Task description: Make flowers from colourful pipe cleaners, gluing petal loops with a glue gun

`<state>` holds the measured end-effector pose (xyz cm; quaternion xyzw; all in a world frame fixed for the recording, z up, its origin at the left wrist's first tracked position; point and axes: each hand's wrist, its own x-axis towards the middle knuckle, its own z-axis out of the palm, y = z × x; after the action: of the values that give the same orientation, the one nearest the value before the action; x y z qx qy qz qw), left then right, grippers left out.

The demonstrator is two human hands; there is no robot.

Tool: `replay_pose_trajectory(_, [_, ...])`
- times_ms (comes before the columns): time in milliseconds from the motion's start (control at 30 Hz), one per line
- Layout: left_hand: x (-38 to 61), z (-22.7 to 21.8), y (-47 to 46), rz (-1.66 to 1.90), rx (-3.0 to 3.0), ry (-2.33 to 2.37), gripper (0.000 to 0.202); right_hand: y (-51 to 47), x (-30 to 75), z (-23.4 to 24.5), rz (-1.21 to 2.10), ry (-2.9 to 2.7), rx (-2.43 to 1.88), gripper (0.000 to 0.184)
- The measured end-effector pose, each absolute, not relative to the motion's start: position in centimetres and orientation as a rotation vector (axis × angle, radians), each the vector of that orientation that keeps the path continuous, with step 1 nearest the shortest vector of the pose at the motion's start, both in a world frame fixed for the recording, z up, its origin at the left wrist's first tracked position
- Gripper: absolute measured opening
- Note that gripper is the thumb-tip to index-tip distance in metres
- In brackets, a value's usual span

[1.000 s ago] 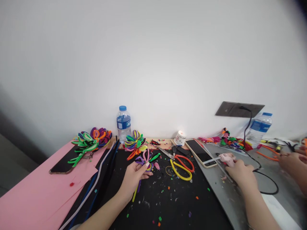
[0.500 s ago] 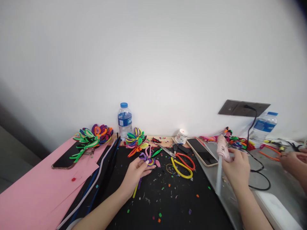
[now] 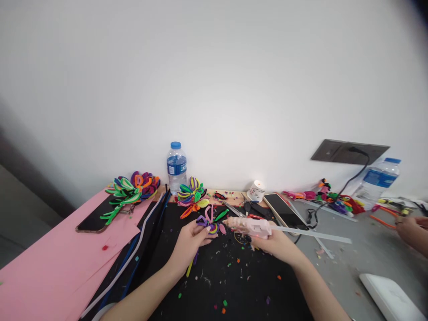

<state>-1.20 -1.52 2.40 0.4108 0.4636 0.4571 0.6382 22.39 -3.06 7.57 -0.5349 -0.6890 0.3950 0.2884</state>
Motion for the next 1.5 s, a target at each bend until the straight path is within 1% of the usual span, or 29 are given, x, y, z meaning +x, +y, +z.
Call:
replay_pose_trajectory(100, [-1.2, 2.3, -1.5, 1.031, 0.943, 1.062, 0.031, -3.3, 21.5, 5.6, 1.072, -1.876, -1.451, 0.022])
replay_pose_trajectory(200, [-1.2, 2.3, -1.6, 1.027, 0.939, 1.079, 0.034, -3.3, 21.0, 4.9, 1.061, -1.900, -1.423, 0.021])
replay_pose_trajectory(567, [-1.2, 2.1, -1.6, 1.008, 0.983, 1.073, 0.030, -3.1, 20.8, 4.7, 0.966, -1.907, -1.400, 0.018])
replay_pose_trajectory(767, [-1.1, 2.2, -1.5, 1.018, 0.980, 1.074, 0.032, -3.0, 21.1, 4.3, 0.953, -1.940, -1.411, 0.016])
replay_pose_trajectory(933, [-1.0, 2.7, -1.6, 1.023, 0.979, 1.089, 0.033, -3.0, 21.1, 4.3, 0.942, -1.971, -1.373, 0.022])
replay_pose_trajectory(1233, [-1.0, 2.8, -1.7, 1.034, 0.989, 1.097, 0.031, -3.1, 21.0, 4.7, 0.918, -1.998, -1.364, 0.025])
replay_pose_trajectory(1500, [-0.9, 3.0, -1.8, 1.051, 0.981, 1.100, 0.032, -3.2, 20.8, 5.0, 0.997, -1.977, -1.351, 0.029])
